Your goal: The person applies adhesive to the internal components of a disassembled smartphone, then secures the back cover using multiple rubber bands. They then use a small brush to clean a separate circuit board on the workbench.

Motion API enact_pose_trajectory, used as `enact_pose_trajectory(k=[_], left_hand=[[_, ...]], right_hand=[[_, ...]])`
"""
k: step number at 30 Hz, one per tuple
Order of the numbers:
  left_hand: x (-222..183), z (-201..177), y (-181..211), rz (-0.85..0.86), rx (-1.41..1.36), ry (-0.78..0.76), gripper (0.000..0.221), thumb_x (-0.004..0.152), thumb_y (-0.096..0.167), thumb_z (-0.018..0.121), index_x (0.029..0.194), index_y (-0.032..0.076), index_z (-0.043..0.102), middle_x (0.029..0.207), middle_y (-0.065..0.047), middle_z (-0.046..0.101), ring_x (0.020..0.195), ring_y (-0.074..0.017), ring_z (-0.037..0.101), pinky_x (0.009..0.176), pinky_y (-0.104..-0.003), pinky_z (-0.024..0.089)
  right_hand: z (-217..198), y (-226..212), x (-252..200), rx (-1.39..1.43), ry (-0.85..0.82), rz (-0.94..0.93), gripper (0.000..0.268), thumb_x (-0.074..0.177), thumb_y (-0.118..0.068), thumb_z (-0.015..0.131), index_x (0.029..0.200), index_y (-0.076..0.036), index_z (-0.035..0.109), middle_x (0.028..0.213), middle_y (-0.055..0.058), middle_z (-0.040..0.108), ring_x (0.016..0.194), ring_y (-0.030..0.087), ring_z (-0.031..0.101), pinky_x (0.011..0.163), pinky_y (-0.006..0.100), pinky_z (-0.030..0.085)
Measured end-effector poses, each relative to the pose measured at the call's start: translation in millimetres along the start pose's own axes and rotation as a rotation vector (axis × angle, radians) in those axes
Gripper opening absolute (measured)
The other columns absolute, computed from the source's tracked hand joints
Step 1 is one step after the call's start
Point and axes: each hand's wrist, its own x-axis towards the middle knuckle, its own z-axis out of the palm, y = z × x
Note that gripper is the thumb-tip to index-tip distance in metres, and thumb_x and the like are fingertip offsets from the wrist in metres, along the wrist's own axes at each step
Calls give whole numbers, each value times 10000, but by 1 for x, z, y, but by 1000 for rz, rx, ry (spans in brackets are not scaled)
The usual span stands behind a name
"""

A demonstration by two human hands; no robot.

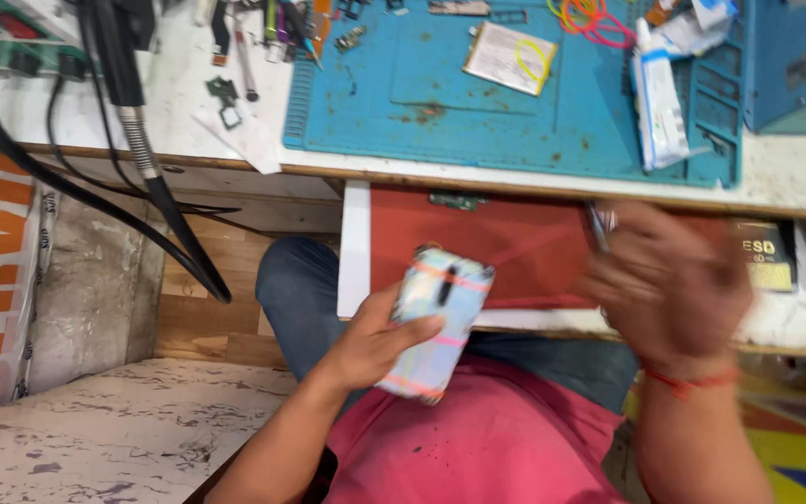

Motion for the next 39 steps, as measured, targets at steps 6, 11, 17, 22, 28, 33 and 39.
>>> enact_pose_trajectory(k=[6,11,17,22,28,33,39], left_hand=[[48,28,53,255,-371,432,304,995,135,638,1263,-7,631,1082,-82,717,932,-154,686,814,-321,577],[61,40,47,333,-669,562,327,1018,94,612,1328,-3,580,1139,-76,696,981,-149,682,866,-313,566],[65,53,49,339,-682,501,351,1041,114,604,1369,1,549,1166,-88,671,1000,-154,667,873,-328,555],[59,70,50,426,-708,570,419,1054,64,615,1445,-14,488,1236,-107,633,1086,-175,632,945,-336,529],[51,79,60,361,-952,339,503,966,85,497,1456,1,421,1380,-188,591,1198,-245,646,998,-425,568],[53,78,59,379,-985,229,473,1039,135,475,1484,-12,409,1404,-215,572,1199,-272,625,1028,-452,545],[53,77,50,351,-1027,219,459,1080,212,462,1485,-2,427,1406,-199,566,1208,-269,605,1047,-457,526]], right_hand=[[64,79,-1,-1180,-37,-92,292,971,-23,636,1262,-12,619,949,1,618,882,95,581,817,262,509],[32,119,-19,-1528,65,-336,127,986,-8,645,1049,-25,753,973,33,757,868,114,734,790,268,576],[24,122,-12,-1367,201,-629,147,898,70,745,1019,29,673,1149,140,709,992,179,709,864,276,582],[27,141,-16,-1218,165,-700,299,832,57,834,1046,5,632,1089,107,668,968,148,675,834,247,579],[24,148,-12,-947,186,-655,409,834,89,811,1164,6,585,1199,86,576,1031,147,685,903,290,629],[21,148,-6,-803,229,-615,425,851,130,801,1177,-7,565,1212,69,547,1072,144,669,924,301,619],[14,150,-8,-782,247,-576,415,807,114,818,1117,-16,575,1162,54,565,1017,115,662,887,291,623]])
